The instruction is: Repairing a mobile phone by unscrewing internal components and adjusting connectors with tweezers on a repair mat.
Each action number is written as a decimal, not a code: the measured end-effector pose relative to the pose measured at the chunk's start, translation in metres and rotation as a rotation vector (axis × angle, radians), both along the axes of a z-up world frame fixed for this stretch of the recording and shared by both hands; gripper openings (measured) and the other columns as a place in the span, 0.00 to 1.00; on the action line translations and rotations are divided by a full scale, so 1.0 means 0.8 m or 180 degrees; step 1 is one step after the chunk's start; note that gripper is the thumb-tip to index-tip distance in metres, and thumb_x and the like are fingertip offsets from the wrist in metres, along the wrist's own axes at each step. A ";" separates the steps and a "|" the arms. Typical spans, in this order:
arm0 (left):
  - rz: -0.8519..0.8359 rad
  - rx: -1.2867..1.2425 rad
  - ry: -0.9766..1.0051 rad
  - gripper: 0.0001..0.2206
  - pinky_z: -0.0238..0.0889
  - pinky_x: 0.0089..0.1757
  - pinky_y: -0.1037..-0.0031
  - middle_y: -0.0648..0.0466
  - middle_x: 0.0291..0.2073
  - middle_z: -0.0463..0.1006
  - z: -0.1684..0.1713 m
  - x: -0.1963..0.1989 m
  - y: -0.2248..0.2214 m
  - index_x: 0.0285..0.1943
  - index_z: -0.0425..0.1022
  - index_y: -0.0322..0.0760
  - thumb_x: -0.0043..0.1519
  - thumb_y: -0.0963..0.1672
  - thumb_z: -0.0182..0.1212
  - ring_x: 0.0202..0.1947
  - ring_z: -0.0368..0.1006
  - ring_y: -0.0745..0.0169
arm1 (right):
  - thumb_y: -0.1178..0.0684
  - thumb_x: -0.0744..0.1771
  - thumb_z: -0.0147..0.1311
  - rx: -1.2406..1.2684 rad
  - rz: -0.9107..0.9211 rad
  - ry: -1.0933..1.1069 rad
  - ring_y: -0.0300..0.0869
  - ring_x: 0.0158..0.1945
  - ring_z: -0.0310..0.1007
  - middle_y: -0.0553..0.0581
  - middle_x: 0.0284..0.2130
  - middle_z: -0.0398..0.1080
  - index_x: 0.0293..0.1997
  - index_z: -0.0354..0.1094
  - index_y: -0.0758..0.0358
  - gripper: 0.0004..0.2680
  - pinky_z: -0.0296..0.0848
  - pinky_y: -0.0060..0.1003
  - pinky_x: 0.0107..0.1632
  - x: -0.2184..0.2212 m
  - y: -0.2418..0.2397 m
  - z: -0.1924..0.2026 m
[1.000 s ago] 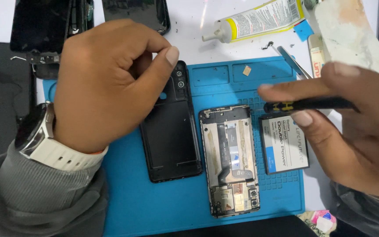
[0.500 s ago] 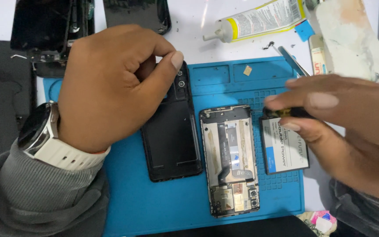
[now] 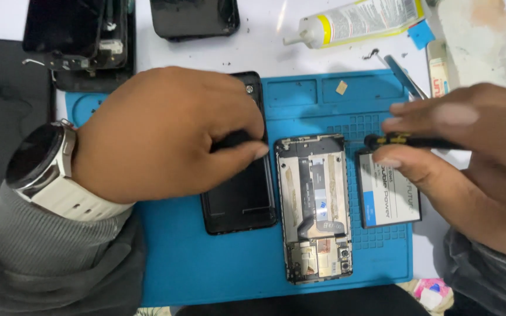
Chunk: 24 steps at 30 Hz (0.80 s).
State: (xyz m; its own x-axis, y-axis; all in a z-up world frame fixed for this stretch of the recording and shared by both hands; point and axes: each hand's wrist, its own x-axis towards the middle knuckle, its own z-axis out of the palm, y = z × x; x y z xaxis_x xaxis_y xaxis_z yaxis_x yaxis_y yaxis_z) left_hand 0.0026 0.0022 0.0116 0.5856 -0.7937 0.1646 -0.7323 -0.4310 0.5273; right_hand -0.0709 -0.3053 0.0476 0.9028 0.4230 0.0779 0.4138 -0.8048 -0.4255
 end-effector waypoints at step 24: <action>-0.0314 0.0408 -0.0179 0.06 0.58 0.16 0.62 0.60 0.25 0.76 -0.012 -0.006 0.002 0.33 0.81 0.46 0.61 0.43 0.59 0.22 0.70 0.55 | 0.51 0.70 0.46 -0.0111 -0.0460 0.0277 0.34 0.06 0.37 0.51 0.19 0.56 0.61 0.72 0.67 0.16 0.33 0.30 0.19 -0.009 0.019 0.002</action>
